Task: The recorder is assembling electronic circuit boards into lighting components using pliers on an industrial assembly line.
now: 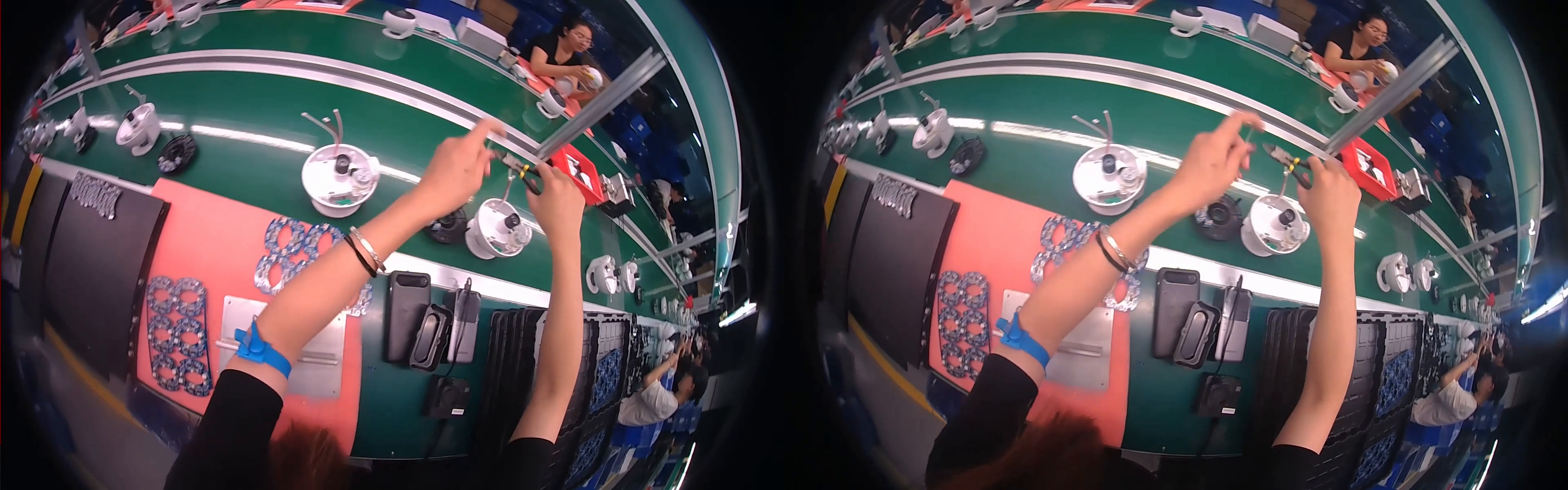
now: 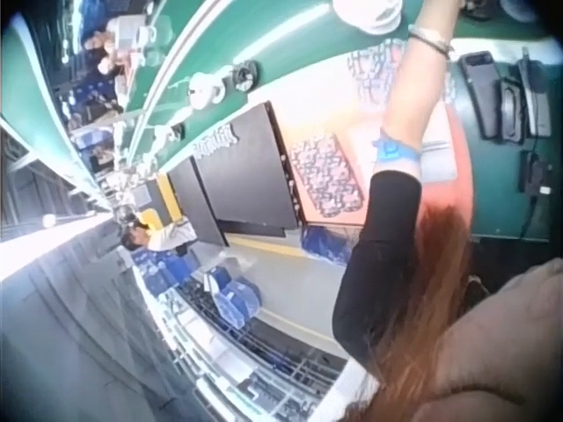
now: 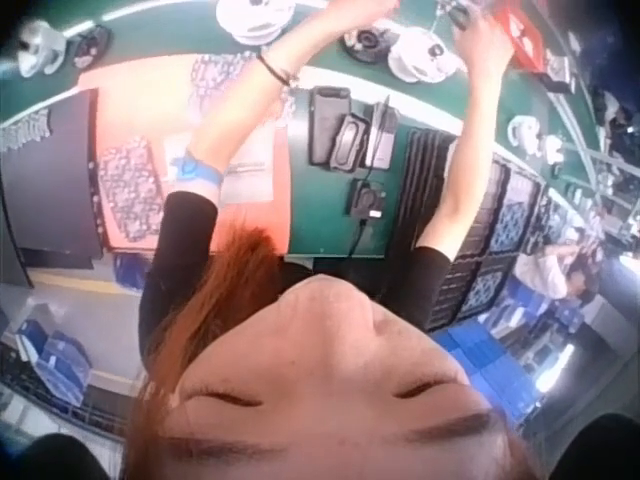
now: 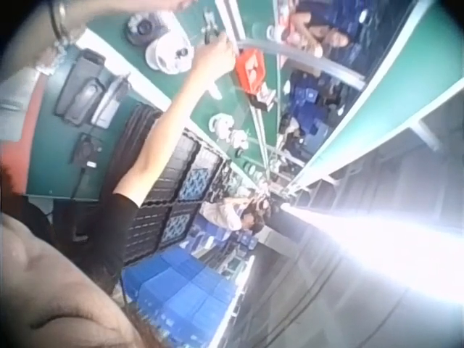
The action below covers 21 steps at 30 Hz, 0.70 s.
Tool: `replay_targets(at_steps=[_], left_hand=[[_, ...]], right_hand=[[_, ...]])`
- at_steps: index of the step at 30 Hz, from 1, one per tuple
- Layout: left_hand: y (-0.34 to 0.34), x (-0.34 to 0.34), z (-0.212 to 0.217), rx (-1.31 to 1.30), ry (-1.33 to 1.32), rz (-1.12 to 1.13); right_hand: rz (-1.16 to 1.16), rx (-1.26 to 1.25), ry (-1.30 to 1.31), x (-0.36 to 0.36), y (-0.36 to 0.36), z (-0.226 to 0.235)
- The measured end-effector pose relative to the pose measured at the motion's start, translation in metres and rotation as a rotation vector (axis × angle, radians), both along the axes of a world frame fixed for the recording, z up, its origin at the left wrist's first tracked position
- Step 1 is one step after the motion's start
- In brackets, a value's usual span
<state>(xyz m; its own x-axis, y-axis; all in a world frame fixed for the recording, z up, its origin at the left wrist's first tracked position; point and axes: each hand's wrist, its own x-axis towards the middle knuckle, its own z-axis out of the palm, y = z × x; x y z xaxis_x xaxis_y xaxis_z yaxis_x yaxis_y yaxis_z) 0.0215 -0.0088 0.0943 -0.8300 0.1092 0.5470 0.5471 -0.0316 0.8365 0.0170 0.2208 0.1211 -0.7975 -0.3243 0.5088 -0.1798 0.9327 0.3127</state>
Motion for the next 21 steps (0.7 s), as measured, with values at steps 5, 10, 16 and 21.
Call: replay_targets(at_steps=[5,10,16,21], left_hand=[[-0.108,0.007,0.005,-0.342,0.264,0.401],[-0.195,0.014,-0.049,-0.719,-0.078,0.497],[-0.191,0.017,-0.067,-0.895,0.004,0.402],[-0.177,0.005,-0.079,-0.926,0.132,0.312]], right_hand=[[0.208,-0.074,-0.111,-0.005,-0.082,0.011],[0.37,0.055,-0.125,-0.012,-0.138,-0.006],[0.444,0.138,-0.1,-0.029,-0.162,-0.034],[0.527,0.269,-0.038,-0.044,-0.178,-0.044]])
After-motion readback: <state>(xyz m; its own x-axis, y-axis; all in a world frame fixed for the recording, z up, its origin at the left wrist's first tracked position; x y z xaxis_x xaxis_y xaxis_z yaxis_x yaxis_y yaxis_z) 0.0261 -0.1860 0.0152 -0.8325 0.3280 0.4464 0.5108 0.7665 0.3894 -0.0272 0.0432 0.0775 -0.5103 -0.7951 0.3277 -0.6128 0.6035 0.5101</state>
